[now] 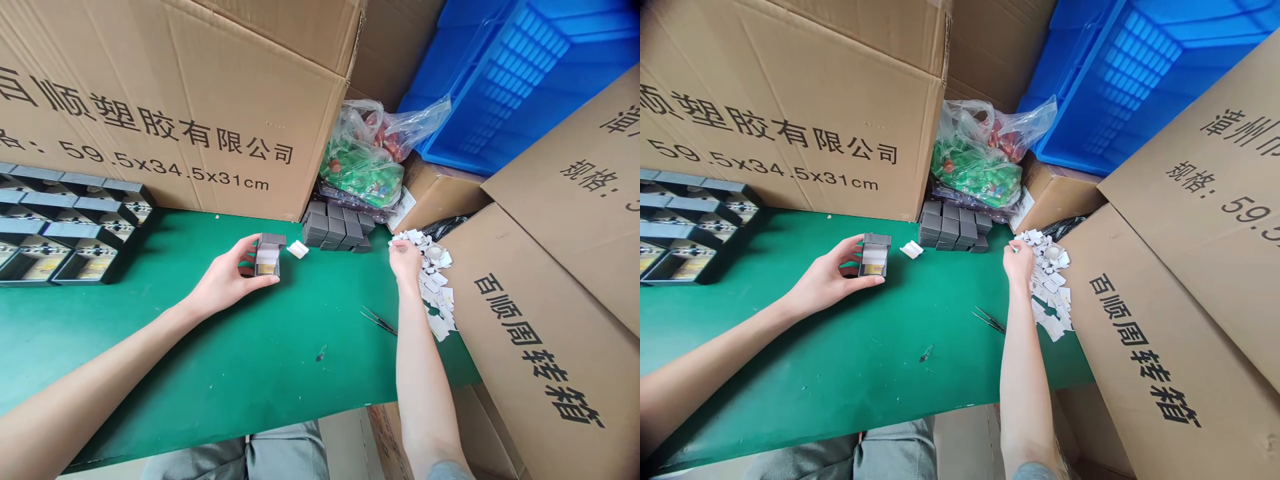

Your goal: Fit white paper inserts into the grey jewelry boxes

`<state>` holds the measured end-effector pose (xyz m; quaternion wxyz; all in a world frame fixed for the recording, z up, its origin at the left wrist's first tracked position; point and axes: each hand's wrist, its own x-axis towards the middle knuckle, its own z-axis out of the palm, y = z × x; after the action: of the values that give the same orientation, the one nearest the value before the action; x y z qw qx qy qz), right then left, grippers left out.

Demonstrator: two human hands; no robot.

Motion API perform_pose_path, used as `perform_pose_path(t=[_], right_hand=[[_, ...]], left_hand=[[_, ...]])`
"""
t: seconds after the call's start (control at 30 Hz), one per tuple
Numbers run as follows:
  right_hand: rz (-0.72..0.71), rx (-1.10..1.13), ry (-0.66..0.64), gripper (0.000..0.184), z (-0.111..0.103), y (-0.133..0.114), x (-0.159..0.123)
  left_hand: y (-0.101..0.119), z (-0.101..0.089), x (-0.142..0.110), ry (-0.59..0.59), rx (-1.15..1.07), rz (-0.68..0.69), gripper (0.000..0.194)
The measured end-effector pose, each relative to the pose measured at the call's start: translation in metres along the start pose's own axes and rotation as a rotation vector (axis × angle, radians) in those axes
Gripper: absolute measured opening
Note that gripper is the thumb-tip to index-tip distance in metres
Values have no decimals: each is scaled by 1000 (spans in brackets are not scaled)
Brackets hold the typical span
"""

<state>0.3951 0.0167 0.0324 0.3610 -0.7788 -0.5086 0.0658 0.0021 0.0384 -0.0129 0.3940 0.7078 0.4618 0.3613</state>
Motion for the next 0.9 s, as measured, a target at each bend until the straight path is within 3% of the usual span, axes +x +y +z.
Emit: perform_pose_path(t=[0.13,0.4,0.7,0.9], right_hand=[[188,-341,113,24,16,18,20],[258,-656,74,37,29,32,40],[252,-716,148,38,16,44,47],[189,-590,357,39,-8,31,39]], left_hand=[[0,0,0,-22,5,-5,96],[1,-1,0,-23,8,-33,97],[0,0,-1,-32,15,-36,97],[0,2,-1,-26,7,-22,100]])
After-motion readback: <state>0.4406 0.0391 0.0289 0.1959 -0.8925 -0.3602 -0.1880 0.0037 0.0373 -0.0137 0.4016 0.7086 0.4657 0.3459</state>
